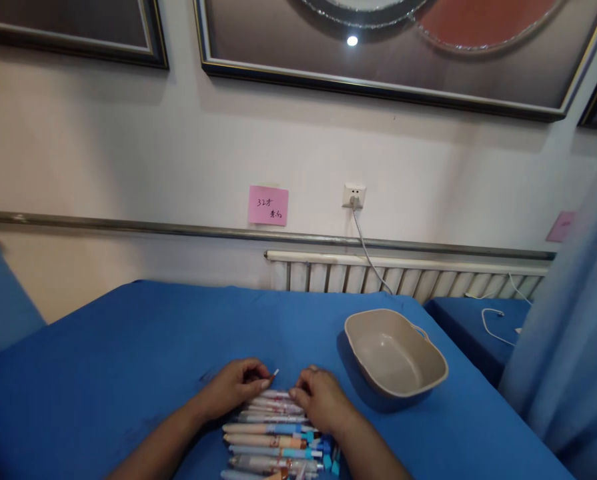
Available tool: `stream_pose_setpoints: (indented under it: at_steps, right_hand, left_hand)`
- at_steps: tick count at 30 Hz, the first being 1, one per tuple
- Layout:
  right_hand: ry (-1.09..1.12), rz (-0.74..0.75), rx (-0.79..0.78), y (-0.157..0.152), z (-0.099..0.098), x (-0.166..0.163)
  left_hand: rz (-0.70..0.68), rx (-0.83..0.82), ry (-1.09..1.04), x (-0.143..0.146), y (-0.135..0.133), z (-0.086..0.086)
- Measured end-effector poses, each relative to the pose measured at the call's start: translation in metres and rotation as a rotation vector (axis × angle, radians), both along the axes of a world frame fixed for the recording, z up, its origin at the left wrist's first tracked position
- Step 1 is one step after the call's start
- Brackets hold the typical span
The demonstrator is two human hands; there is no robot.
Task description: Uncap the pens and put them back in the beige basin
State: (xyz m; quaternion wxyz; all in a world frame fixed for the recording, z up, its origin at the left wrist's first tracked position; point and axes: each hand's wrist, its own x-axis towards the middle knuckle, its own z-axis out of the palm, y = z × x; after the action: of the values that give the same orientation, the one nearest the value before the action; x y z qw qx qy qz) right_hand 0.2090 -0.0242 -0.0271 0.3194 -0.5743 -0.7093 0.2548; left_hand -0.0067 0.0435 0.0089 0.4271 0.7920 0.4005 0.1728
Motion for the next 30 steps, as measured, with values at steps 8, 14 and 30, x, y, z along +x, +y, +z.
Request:
stream_pose_setpoints:
  at_steps: [8, 14, 30]
  right_hand:
    - [0.171, 0.047, -0.087, 0.004, -0.014, 0.002]
    - [0.436, -0.08, -0.136, 0.011, -0.017, 0.001]
    - [0.551, -0.084, -0.141, 0.009, -0.002, -0.005]
  left_hand:
    - [-0.1, 0.008, -0.009, -0.004, -0.002, 0.008]
    - [-0.092, 0.047, 0.006, 0.001, -0.007, 0.009]
    - [0.035, 0.243, -0.056, 0.01, -0.012, 0.006]
